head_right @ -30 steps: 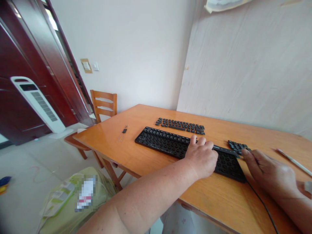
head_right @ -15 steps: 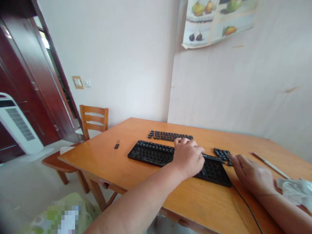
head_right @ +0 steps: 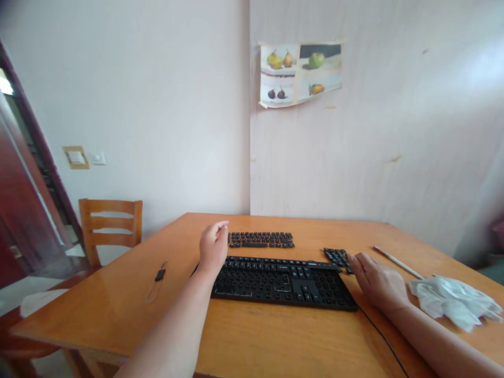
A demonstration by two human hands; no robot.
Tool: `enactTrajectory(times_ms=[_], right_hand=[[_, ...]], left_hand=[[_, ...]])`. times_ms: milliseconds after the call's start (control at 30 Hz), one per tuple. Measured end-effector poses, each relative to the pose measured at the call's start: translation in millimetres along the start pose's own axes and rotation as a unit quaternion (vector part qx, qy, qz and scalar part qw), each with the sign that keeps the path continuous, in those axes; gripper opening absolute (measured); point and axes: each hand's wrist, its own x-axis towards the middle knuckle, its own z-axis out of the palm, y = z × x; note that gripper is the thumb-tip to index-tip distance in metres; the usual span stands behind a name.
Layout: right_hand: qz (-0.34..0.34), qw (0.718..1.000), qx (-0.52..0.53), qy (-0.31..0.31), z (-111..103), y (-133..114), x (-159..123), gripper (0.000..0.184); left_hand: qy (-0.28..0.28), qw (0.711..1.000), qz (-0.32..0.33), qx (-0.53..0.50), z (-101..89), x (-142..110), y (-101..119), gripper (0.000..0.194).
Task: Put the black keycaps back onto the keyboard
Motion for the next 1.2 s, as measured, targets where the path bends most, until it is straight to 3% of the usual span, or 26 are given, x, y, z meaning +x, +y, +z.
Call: enactTrajectory(times_ms=[133,367,500,633,733,833,933,1033,1133,1200], right_hand=[[0.033,0.999,-0.006,0.034,-3.0,-0.2,0.0,0.036],[0.056,0.997,-0.006,0.052,-7.1,-3.0,1.9,0.041],[0.077,0.996,0.006,0.053,-8.3,-4.0,2.2,0.041],[0.098,0.993,0.018,0.061,-8.1,-2.5,2.0,0.041],[0.102,0.992,0.027,0.064,-8.1,-3.0,2.5,0.042],[0.111,0.991,0.03,0.062,-8.2,-5.0,3.7,0.043],[0.12,0.991,0.027,0.059,-8.2,-6.7,5.0,0.042],[0.119,0.991,0.033,0.056,-6.6,-6.3,5.8,0.042],[0.115,0.99,0.053,0.061,-2.0,-3.2,6.7,0.042],[0.107,0.99,0.061,0.062,1.8,-0.1,7.5,0.04]], left_hand=[[-0.02,1.0,0.005,-0.002,3.7,-3.4,-18.1,0.03],[-0.086,0.989,0.112,0.045,6.0,-9.3,-0.2,0.029],[-0.122,0.981,0.131,0.067,7.5,-13.1,6.7,0.03],[-0.118,0.982,0.14,0.052,6.7,-12.5,6.6,0.03],[-0.088,0.989,0.117,0.017,5.8,-6.0,7.3,0.032],[-0.059,0.995,0.026,-0.079,7.6,5.6,18.0,0.035],[-0.032,0.969,-0.077,-0.232,16.6,15.6,38.4,0.039],[0.006,0.946,-0.136,-0.295,34.3,14.6,54.7,0.04],[-0.028,0.962,-0.104,-0.251,52.8,3.4,56.1,0.039],[-0.094,0.981,-0.024,-0.168,59.6,-5.1,51.5,0.036]])
